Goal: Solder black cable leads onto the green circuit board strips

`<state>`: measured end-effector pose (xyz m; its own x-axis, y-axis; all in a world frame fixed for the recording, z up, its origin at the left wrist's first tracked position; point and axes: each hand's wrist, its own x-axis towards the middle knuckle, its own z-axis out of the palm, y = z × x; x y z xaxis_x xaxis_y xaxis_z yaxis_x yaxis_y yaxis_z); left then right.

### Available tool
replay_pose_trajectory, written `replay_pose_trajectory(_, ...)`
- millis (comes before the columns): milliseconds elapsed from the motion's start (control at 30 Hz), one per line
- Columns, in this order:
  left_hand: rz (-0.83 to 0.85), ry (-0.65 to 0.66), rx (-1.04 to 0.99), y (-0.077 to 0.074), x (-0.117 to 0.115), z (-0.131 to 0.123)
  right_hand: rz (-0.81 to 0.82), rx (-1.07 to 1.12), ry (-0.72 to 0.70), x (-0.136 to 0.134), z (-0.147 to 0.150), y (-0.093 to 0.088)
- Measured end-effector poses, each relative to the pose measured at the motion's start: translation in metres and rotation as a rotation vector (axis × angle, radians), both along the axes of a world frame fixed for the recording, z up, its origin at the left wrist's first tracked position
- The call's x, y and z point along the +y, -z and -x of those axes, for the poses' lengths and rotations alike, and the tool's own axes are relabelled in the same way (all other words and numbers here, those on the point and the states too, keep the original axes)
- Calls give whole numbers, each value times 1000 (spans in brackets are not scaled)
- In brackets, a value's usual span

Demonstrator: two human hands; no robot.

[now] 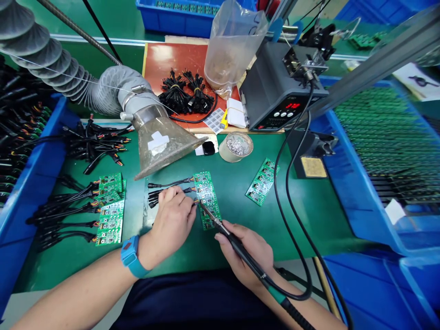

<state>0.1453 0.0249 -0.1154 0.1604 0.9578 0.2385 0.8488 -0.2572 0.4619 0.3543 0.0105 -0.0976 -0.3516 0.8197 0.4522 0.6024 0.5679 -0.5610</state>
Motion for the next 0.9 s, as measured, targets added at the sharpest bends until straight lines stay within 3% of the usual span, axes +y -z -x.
replay_pose_trajectory(900,13,-26,21,-3,-3,-4,96,-23,-51,8,2,-12)
